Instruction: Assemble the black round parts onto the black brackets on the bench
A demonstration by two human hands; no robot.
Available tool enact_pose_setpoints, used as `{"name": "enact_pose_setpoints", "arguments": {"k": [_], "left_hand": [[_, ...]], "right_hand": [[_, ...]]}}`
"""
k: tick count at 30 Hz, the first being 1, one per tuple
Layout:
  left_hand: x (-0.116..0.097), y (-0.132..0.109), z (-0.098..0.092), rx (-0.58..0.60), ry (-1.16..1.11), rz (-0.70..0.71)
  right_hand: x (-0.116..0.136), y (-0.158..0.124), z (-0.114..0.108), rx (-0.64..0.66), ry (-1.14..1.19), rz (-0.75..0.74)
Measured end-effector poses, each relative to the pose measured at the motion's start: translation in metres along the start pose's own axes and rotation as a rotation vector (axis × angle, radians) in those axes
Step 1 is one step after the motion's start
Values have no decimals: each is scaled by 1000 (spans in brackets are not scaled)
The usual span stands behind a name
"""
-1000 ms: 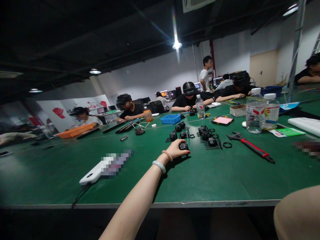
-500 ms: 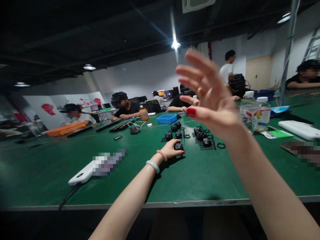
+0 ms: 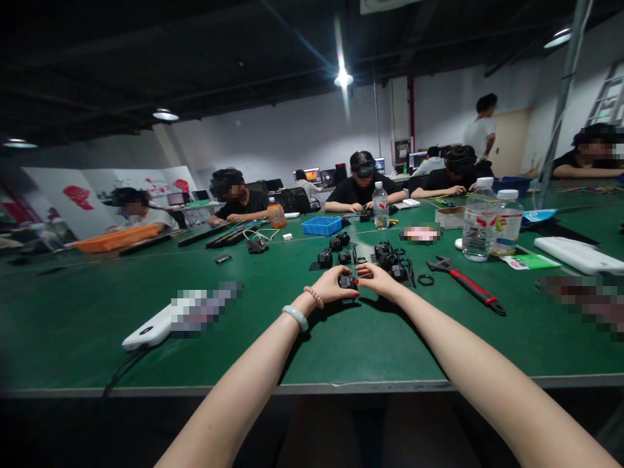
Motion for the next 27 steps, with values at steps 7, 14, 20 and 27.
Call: {"name": "enact_pose_setpoints", "arguments": {"k": [7,14,20,27], "left_hand": [[1,0,-8,72,34,100],[-6,-5,-21,143,136,151],[-12,-7,-22,115,171,213],[-13,-9,-23,148,142,137]], "right_hand": [[-2,3,4,97,0,-4],[-8,5,3,130,-61,-13],[-9,6,4,152,-64,-39],[-11,7,3,136,-99,-66]]}}
Point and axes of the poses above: each hand's wrist, its own y-axis towards the middle knuckle, its own z-axis out of the palm, x = y × z, the point moved 2 cm from there along y, towards the middle knuckle, and after that the axes turned 4 degrees about y, right-handed, at the moved point
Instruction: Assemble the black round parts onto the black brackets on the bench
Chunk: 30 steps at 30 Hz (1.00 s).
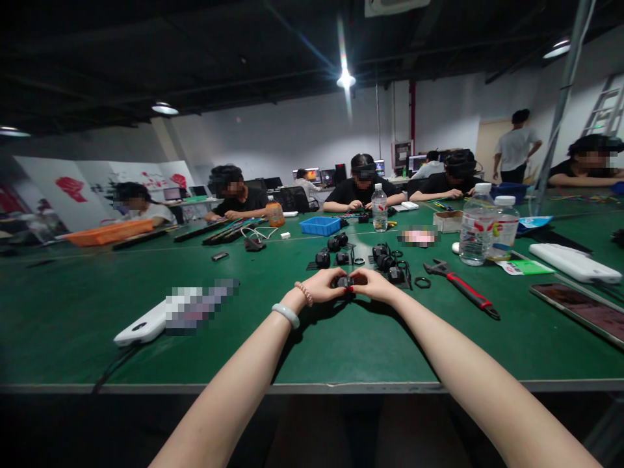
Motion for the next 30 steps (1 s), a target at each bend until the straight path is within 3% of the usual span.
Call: {"name": "enact_pose_setpoints", "arguments": {"k": [9,20,30], "left_hand": [[9,4,6,63,-91,-69],[21,13,18,35,-227,-58],[18,11,14,44,-253,-56]], "right_hand": [[-2,1,-1,-6,-17,-3],[3,1,-3,-29,-31,38],[9,1,-2,-2,-76,16]]}}
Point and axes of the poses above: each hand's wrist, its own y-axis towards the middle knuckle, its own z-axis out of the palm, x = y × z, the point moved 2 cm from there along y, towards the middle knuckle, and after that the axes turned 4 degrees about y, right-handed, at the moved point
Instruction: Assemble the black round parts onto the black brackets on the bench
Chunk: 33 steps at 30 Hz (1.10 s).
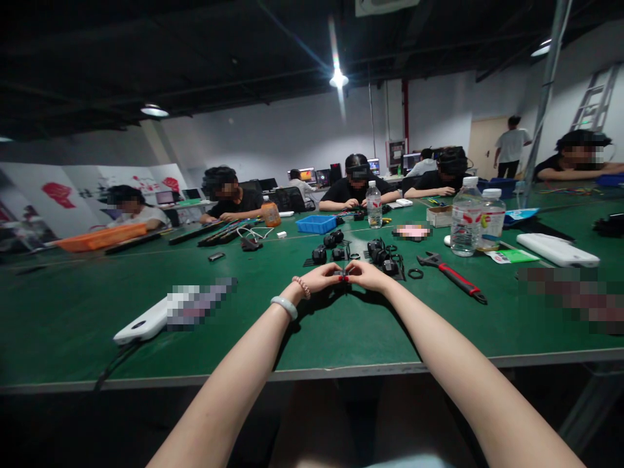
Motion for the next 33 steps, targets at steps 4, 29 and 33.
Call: {"name": "enact_pose_setpoints", "arguments": {"k": [4,29,33], "left_hand": [[3,1,1,15,-34,-1],[3,0,3,32,-88,-47],[5,2,5,33,-95,-60]], "right_hand": [[4,-2,1,-18,-58,-17],[6,-3,1,-34,-15,-36],[0,0,1,-45,93,2]]}}
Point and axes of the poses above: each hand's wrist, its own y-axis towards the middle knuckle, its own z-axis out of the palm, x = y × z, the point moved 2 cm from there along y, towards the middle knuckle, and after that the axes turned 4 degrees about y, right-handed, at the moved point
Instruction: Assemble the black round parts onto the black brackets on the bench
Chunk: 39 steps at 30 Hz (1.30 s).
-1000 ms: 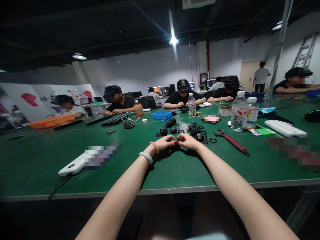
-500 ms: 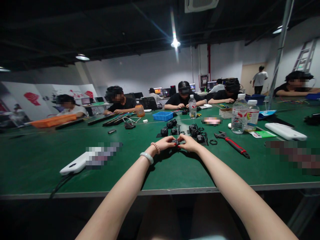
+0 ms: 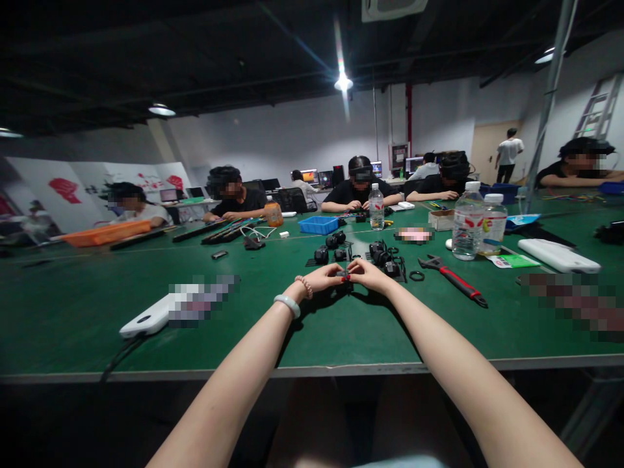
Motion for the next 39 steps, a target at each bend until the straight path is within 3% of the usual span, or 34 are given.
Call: {"name": "enact_pose_setpoints", "arguments": {"k": [25,39], "left_hand": [[-3,-1,-2,-31,72,32],[-3,-1,1,-129,15,60]], "right_hand": [[-4,0,0,37,-34,-5],[-1,0,-1,39,-46,-39]]}}
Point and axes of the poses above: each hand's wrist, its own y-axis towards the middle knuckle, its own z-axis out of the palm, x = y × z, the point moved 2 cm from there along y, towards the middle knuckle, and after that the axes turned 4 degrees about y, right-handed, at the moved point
